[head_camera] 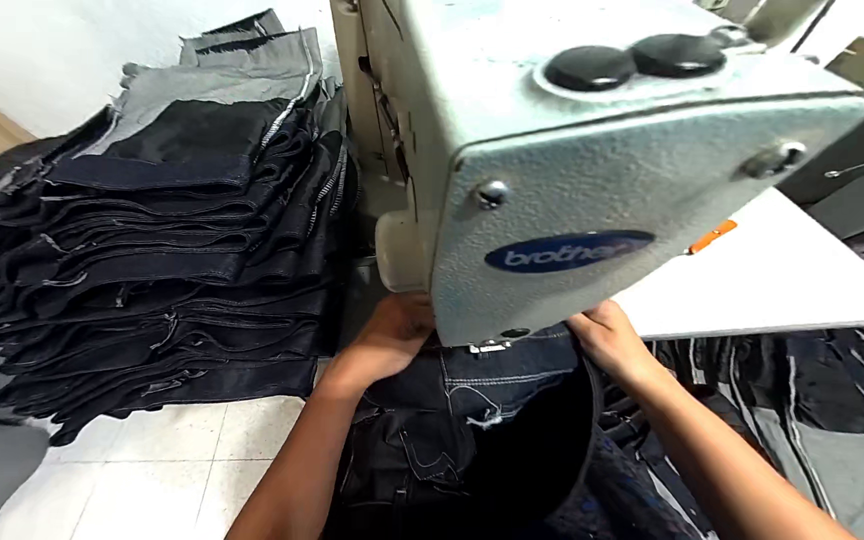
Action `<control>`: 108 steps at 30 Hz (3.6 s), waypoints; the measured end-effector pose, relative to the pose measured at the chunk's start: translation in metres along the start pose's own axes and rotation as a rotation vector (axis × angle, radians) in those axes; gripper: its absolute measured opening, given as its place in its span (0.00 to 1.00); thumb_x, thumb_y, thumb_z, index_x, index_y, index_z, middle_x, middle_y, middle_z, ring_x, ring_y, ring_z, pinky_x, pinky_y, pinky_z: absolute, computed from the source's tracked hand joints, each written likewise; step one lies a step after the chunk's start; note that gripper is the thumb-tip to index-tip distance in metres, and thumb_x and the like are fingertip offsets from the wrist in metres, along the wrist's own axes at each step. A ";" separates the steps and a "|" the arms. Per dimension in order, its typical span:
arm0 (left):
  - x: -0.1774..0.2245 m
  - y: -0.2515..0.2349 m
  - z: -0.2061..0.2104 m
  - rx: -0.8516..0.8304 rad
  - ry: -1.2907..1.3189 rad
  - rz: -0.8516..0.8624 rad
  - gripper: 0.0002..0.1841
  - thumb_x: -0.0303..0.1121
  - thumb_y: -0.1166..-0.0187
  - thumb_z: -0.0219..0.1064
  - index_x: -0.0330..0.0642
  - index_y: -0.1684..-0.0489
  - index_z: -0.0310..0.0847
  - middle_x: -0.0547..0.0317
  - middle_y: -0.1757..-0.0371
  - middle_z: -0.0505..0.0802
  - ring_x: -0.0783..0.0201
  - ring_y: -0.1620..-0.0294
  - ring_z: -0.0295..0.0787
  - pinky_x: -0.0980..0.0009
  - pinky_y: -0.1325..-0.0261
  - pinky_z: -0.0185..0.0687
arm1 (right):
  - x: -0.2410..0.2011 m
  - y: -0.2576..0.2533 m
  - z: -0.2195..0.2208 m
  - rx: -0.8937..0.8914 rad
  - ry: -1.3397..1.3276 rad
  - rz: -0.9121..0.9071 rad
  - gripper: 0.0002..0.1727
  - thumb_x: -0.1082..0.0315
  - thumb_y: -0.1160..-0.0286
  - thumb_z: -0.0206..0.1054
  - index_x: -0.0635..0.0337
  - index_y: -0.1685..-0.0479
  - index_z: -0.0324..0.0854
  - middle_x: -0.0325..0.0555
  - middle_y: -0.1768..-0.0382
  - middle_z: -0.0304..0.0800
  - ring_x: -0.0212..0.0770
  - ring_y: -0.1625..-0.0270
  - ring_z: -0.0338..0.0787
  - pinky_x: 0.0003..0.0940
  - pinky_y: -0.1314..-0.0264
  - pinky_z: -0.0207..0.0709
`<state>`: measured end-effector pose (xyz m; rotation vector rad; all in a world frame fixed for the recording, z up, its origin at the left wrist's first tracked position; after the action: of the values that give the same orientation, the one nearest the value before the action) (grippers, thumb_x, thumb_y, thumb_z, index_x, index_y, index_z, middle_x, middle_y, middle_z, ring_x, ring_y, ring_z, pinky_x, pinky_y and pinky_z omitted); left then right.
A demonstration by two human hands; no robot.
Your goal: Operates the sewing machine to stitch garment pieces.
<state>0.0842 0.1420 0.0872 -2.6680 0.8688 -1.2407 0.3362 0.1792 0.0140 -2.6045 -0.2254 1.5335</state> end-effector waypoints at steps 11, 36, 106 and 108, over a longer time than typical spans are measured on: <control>0.000 0.007 0.002 0.202 -0.293 -0.094 0.02 0.24 0.33 0.74 0.35 0.69 0.92 0.44 0.64 0.94 0.45 0.57 0.93 0.44 0.53 0.86 | -0.016 -0.005 -0.009 0.105 0.028 0.003 0.13 0.61 0.14 0.58 0.50 0.70 0.79 0.24 0.82 0.73 0.14 0.78 0.72 0.17 0.72 0.66; 0.012 0.014 -0.009 0.220 -0.386 -0.029 0.04 0.26 0.35 0.73 0.37 0.68 0.92 0.48 0.65 0.95 0.52 0.58 0.95 0.54 0.52 0.89 | -0.023 0.003 -0.011 0.116 -0.025 -0.047 0.09 0.65 0.21 0.61 0.52 0.70 0.80 0.19 0.80 0.76 0.07 0.76 0.74 0.09 0.72 0.68; -0.012 0.091 0.027 0.013 0.027 -0.542 0.33 0.60 0.11 0.47 0.40 0.68 0.85 0.62 0.80 0.85 0.67 0.80 0.86 0.66 0.72 0.86 | -0.025 0.008 -0.044 0.008 0.228 -0.126 0.42 0.32 0.37 0.67 0.58 0.33 0.74 0.38 0.55 0.90 0.29 0.55 0.90 0.38 0.55 0.86; -0.003 0.092 0.024 0.004 -0.052 -0.482 0.32 0.58 0.11 0.49 0.40 0.72 0.84 0.60 0.82 0.84 0.65 0.81 0.85 0.65 0.74 0.84 | -0.036 0.023 -0.047 0.038 0.276 -0.181 0.48 0.30 0.37 0.67 0.62 0.27 0.71 0.50 0.45 0.88 0.42 0.46 0.90 0.51 0.47 0.85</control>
<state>0.0572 0.0625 0.0425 -2.9946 0.2138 -1.2324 0.3615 0.1490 0.0632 -2.6435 -0.3881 1.0969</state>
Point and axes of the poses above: each hand's wrist, its own y-axis away from the middle knuckle, its own z-axis out of the palm, x = y × z, the point moved 9 cm from there along -y, towards the middle knuckle
